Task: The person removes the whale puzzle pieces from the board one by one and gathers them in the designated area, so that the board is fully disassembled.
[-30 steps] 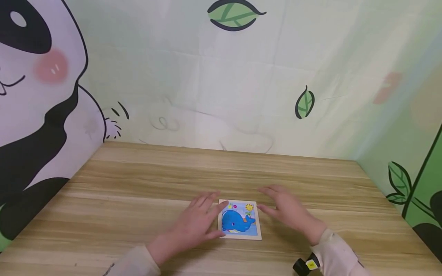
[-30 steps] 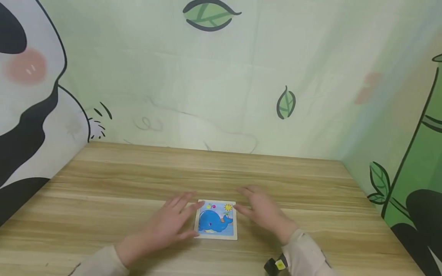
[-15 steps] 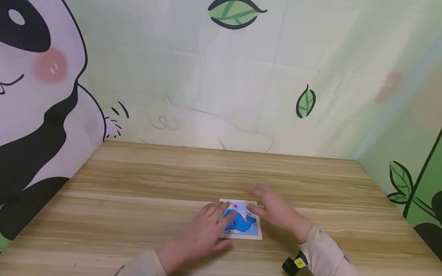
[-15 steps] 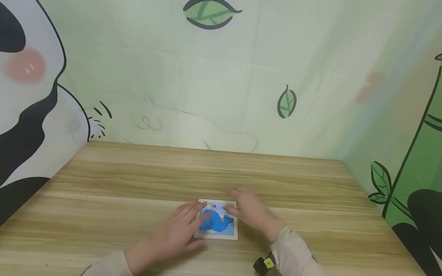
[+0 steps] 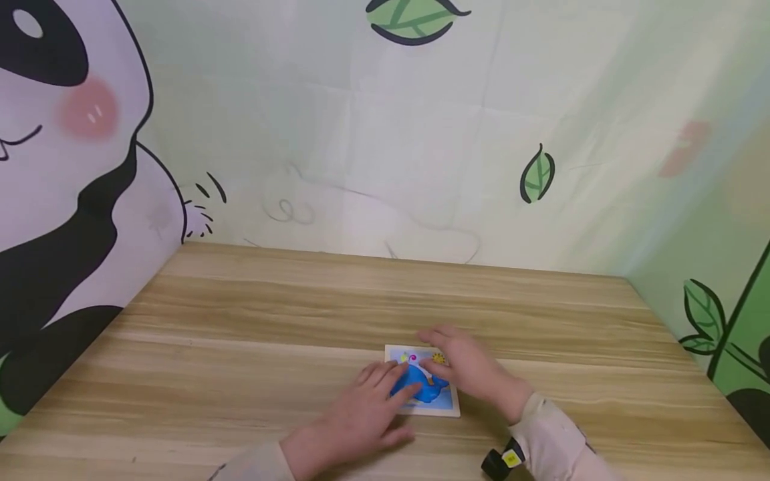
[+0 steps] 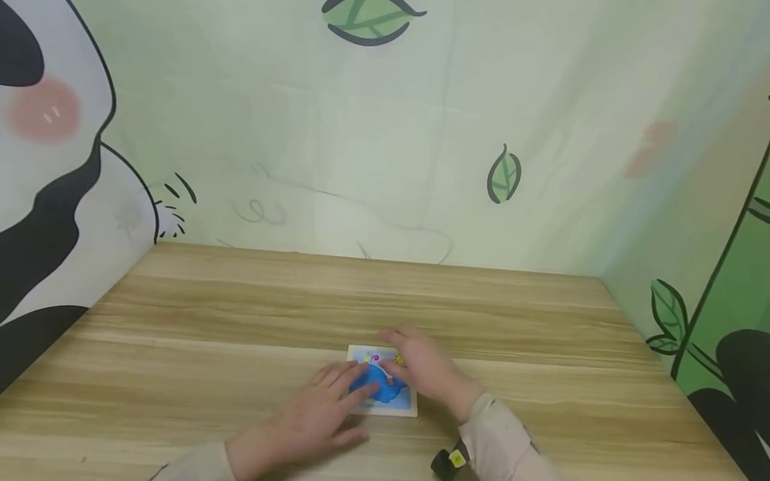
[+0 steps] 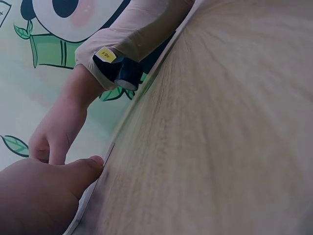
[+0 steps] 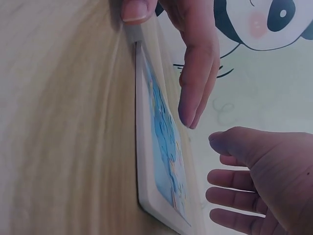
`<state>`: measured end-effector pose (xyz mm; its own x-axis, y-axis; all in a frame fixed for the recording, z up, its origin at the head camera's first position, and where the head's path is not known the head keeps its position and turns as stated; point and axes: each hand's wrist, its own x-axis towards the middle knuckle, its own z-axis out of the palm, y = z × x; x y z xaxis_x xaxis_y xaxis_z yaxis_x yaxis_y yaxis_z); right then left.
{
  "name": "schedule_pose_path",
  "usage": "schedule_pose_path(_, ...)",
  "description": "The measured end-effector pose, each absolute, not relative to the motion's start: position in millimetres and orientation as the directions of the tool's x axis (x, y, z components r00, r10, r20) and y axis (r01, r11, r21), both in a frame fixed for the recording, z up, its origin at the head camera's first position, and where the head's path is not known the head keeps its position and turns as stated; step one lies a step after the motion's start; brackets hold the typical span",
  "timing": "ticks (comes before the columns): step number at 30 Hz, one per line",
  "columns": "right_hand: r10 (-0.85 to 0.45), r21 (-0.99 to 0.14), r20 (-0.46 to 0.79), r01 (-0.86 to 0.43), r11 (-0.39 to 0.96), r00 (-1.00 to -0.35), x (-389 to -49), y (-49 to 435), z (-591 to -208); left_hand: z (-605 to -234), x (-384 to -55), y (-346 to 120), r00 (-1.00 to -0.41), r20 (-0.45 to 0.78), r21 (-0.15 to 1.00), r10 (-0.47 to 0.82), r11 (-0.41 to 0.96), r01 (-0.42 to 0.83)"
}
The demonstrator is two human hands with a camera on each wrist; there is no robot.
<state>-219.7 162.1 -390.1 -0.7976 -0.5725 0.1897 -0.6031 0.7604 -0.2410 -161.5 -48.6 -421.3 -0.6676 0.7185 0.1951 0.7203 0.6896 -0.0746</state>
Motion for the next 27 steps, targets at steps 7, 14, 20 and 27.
schedule_pose_path(7, -0.597, -0.234, 0.181, -0.624, 0.746, -0.781, -219.8, 154.8, -392.9, -426.4, -161.0, -47.8, -0.645, 0.198, -0.060, 0.738, 0.666, 0.744)
schedule_pose_path(14, -0.596, -0.239, 0.195, -0.627, 0.742, -0.779, -220.4, 148.3, -395.7, -428.0, -160.1, -49.9, -0.640, 0.148, -0.016, 0.754, 0.649, 0.761)
schedule_pose_path(20, -0.590, -0.238, 0.176, -0.615, 0.752, -0.788, -221.5, 144.3, -398.4, -428.4, -159.4, -51.4, -0.629, 0.120, 0.017, 0.768, 0.632, 0.775)
schedule_pose_path(27, -0.578, -0.241, 0.154, -0.598, 0.765, -0.802, -222.9, 139.3, -398.5, -430.2, -159.4, -52.9, -0.632, 0.112, 0.033, 0.767, 0.633, 0.774)
